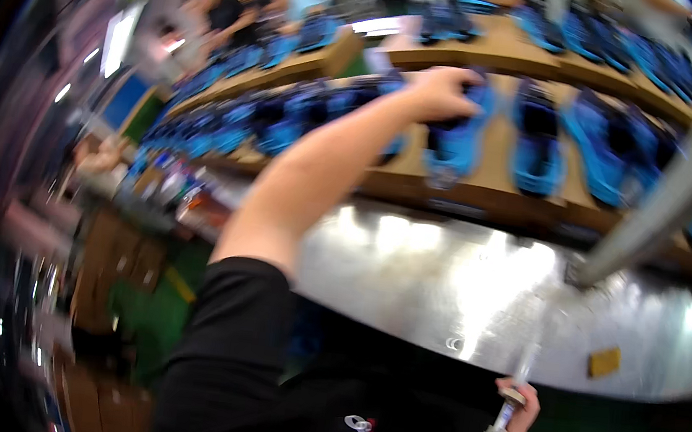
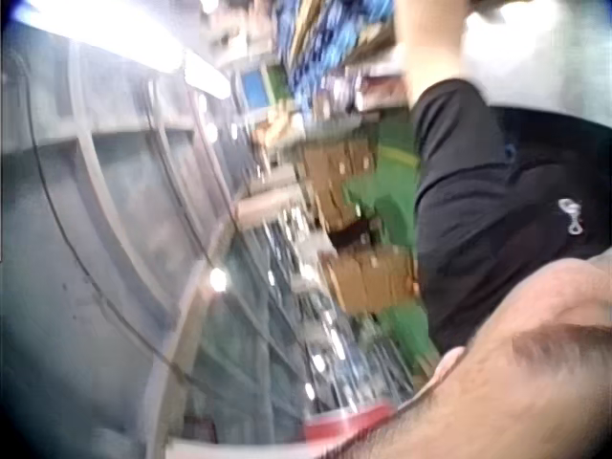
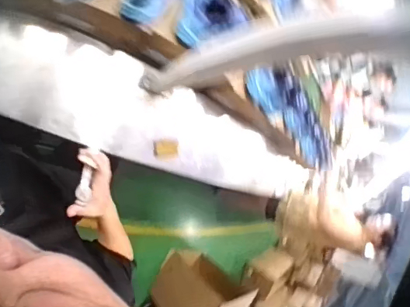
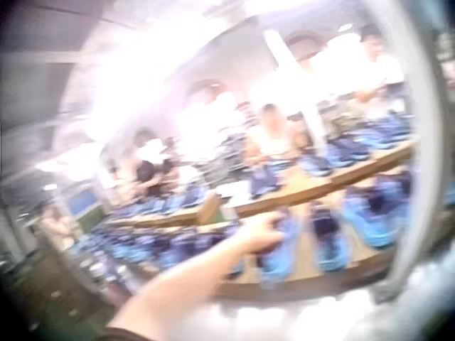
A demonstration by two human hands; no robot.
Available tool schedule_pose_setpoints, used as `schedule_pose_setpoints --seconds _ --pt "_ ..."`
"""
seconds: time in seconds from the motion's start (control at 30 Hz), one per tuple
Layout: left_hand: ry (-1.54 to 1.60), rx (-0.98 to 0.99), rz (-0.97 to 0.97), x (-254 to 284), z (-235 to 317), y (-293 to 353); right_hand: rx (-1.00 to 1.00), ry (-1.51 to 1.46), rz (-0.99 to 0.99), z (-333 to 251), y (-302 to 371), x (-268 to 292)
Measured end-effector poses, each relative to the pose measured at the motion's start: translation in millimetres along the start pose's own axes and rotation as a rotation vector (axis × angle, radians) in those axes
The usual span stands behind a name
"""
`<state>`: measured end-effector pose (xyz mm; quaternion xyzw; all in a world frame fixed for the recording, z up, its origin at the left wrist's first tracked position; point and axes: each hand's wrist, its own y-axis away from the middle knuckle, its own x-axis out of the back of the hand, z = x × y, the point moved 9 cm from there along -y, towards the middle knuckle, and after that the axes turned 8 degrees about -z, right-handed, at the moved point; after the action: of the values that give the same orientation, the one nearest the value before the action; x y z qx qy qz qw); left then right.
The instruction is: The person applies adhesive using a syringe to the soles and sides of blue and black sneakers before placing them on a shelf and eventually into a cardboard box.
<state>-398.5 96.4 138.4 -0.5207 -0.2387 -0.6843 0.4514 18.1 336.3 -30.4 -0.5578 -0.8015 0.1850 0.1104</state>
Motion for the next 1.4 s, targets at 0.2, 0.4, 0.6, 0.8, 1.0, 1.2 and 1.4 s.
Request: schedule_pose_setpoints --seconds 0.2,0.4,0.6,0.8,1.0,1.2,1.4 --pt "0.509 -0.294 0.258 41 88 163 -0.048 0.214 0.03 0 4 5" --pt "0.448 0.149 0.176 -37 33 320 -0.102 0.323 -0.199 -2 -20 -7" --pt "0.421 0.088 -0.054 -75 22 286 -0.394 0.356 -0.195 -3 -26 5" --pt "-0.077 -0.258 -0.087 -59 34 290 -0.617 0.502 -0.167 -13 -14 11" --pt "-0.489 -0.462 -0.209 -88 50 279 -0.604 1.085 -0.486 -16 -5 10" --pt "-0.477 -0.459 -0.27 -101 49 269 -0.77 0.536 -0.211 -24 -9 -6" --pt "-0.488 -0.501 -0.033 -55 76 311 -0.77 0.521 -0.192 -22 0 -1"
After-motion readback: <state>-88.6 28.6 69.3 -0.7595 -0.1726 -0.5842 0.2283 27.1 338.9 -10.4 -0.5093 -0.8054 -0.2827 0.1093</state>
